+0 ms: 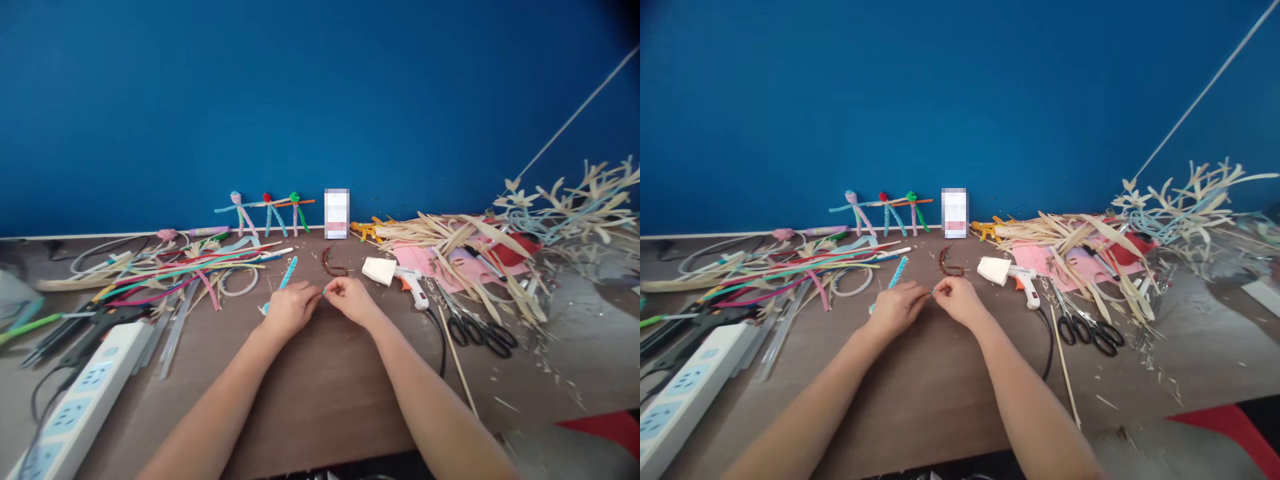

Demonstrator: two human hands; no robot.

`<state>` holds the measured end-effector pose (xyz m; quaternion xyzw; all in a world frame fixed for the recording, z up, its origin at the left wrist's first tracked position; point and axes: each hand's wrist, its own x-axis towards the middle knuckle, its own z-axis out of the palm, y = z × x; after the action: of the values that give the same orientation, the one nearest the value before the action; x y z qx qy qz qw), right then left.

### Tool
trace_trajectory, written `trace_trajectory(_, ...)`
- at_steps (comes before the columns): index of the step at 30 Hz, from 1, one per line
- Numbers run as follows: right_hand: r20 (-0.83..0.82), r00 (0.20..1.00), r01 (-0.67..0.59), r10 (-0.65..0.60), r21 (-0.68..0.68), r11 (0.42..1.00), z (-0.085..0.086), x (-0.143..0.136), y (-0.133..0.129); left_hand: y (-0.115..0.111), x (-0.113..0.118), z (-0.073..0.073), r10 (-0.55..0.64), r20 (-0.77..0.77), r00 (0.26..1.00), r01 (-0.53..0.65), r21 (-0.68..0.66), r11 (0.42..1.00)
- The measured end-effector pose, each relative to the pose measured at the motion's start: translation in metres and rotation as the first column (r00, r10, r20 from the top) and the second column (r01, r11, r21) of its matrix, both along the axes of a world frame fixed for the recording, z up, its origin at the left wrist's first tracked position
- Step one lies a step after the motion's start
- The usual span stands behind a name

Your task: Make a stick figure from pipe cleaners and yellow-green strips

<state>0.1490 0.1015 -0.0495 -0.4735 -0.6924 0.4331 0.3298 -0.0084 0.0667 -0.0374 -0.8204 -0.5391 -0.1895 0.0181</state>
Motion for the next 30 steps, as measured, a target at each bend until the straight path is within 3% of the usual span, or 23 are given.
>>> trace_trajectory(6, 0.031, 0.999, 0.019, -0.022, 0.104, 0.994, -0.005, -0.002, -0.002, 0.0, 0.001, -0.001, 0.001, 0.076, 0.997, 0.002, -0.04, 0.999)
trace_trajectory(12, 0.043, 0.999, -0.044, 0.033, 0.275, 0.961, 0.004, -0.003, -0.006, 0.005, -0.001, -0.001, 0.051, 0.385, 0.922, 0.051, -0.251, 0.967)
trace_trajectory(17, 0.021, 0.994, -0.108, 0.108, 0.395, 0.912, 0.011, -0.003, -0.011, 0.009, -0.009, 0.006, 0.165, 0.668, 0.726, 0.263, -0.492, 0.83)
trace_trajectory(22, 0.023, 0.974, -0.211, 0.226, 0.465, 0.86, 0.016, -0.002, -0.017, 0.008, -0.014, 0.011, 0.332, 0.743, 0.581, 0.428, -0.626, 0.652)
trace_trajectory(24, 0.002, 0.974, -0.2, 0.225, 0.467, 0.861, 0.016, -0.002, -0.018, 0.008, -0.013, 0.012, 0.311, 0.746, 0.588, 0.405, -0.605, 0.686)
trace_trajectory(26, -0.076, 0.984, -0.118, 0.16, 0.394, 0.912, 0.015, -0.004, -0.017, 0.006, -0.01, 0.013, 0.23, 0.717, 0.659, 0.267, -0.509, 0.818)
trace_trajectory(28, -0.194, 0.978, -0.035, 0.076, 0.21, 0.977, 0.012, -0.006, -0.014, 0.004, -0.007, 0.013, 0.135, 0.608, 0.783, 0.087, -0.322, 0.943)
trace_trajectory(30, -0.3, 0.954, -0.028, 0.024, -0.01, 1.0, 0.01, -0.008, -0.01, 0.002, -0.005, 0.012, 0.071, 0.448, 0.891, -0.01, -0.136, 0.991)
